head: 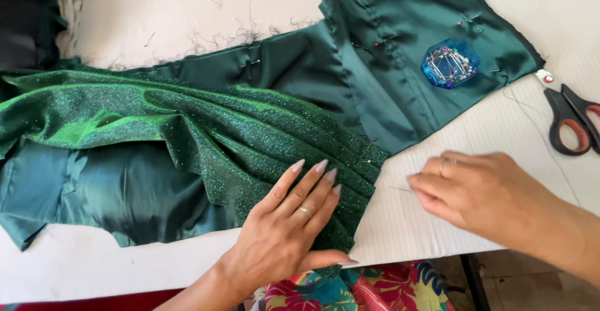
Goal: The person aligns a green glittery fabric piece against a darker green satin fabric and secures the two together by inserting straight pins through both layers.
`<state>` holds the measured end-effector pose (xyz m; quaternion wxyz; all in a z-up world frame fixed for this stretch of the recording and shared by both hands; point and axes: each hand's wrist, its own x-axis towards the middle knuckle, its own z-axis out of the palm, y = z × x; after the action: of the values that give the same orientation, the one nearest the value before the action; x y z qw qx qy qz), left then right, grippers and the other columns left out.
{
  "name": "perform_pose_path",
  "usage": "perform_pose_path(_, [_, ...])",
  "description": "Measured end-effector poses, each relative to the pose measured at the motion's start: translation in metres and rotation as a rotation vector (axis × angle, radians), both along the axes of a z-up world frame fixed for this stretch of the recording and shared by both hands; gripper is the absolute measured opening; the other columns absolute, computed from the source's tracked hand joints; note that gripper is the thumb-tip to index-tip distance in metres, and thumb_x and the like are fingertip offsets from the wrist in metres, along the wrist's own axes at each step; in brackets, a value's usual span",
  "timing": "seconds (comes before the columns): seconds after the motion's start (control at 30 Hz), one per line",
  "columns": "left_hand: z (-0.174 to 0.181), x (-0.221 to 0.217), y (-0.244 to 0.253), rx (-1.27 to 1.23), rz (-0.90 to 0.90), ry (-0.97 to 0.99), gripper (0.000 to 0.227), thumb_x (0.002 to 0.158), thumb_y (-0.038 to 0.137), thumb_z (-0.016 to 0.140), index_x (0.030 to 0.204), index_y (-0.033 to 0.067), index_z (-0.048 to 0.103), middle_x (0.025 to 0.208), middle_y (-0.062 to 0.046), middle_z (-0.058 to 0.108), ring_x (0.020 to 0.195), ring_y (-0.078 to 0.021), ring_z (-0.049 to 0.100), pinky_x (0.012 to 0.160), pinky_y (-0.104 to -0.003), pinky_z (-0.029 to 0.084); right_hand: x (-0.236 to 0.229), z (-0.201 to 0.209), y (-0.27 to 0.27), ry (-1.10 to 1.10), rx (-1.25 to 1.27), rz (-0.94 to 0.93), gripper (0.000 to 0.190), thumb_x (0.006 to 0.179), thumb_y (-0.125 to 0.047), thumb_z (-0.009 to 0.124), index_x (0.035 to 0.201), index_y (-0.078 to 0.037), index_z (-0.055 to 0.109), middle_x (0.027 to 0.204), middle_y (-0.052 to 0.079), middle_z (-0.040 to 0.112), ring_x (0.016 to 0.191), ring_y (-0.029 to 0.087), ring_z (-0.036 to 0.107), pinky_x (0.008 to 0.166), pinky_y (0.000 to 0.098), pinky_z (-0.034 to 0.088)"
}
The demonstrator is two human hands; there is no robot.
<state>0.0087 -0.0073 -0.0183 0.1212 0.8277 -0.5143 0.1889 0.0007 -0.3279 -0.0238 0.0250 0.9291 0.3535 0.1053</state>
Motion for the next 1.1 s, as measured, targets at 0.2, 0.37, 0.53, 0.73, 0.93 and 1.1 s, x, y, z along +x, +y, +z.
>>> perform_pose_path(0.2, [-0.004,0.015,-0.022,0.202,0.056,0.022,0.108,0.089,0.084,0.025,0.151,-0.0014,0.051,0.16,-0.025,0.044,0.153,-0.0377,0.035,0.13,-0.05,0.018,0.046,0.002,0.025,-0.179,0.068,0.151,0.01,0.098,-0.021,0.066,0.089,-0.021,0.062,0.082,-0.007,0.058,0.073,0.013,0.058,0.048,0.0318,0.044])
perform_pose_path(0.37, [-0.01,0.019,-0.025,0.258,0.077,0.004,0.116,0.084,0.089,0.02,0.148,-0.0023,0.053,0.155,-0.025,0.051,0.151,-0.0351,0.04,0.132,-0.05,0.015,0.055,-0.009,0.034,-0.218,0.018,0.253,0.03,0.093,-0.02,0.077,0.075,-0.018,0.054,0.073,-0.004,0.054,0.069,0.014,0.053,0.048,0.0296,0.044])
perform_pose_path(0.53, [-0.012,0.017,-0.025,0.248,0.082,0.021,0.117,0.083,0.09,0.022,0.149,-0.0032,0.051,0.155,-0.027,0.05,0.15,-0.0363,0.042,0.131,-0.051,0.016,0.054,-0.005,0.037,-0.232,0.037,0.279,0.027,0.097,-0.017,0.071,0.076,-0.017,0.055,0.071,-0.004,0.051,0.067,0.015,0.05,0.05,0.0301,0.044])
perform_pose_path(0.73, [-0.014,0.018,-0.025,0.198,0.053,0.068,0.114,0.084,0.087,0.026,0.148,-0.0052,0.051,0.153,-0.031,0.05,0.149,-0.0386,0.044,0.131,-0.052,0.018,0.055,-0.016,0.035,-0.288,-0.011,0.342,0.018,0.096,0.001,0.06,0.084,-0.011,0.062,0.075,-0.001,0.053,0.068,0.018,0.049,0.05,0.0299,0.041])
perform_pose_path(0.93, [-0.017,0.019,-0.024,0.21,0.056,0.065,0.112,0.085,0.087,0.029,0.148,-0.0033,0.053,0.153,-0.03,0.05,0.149,-0.0385,0.043,0.131,-0.052,0.017,0.05,-0.013,0.022,-0.221,-0.052,0.339,0.017,0.093,0.001,0.054,0.086,-0.013,0.061,0.083,0.0,0.057,0.073,0.02,0.052,0.054,0.0323,0.044])
perform_pose_path(1.1, [-0.019,0.018,-0.024,0.234,0.064,0.049,0.113,0.084,0.088,0.03,0.15,-0.0015,0.051,0.155,-0.029,0.048,0.148,-0.0389,0.043,0.131,-0.052,0.017,0.032,-0.002,-0.01,-0.176,-0.079,0.214,0.012,0.092,-0.002,0.057,0.092,-0.013,0.061,0.083,-0.002,0.057,0.076,0.02,0.057,0.056,0.0338,0.05])
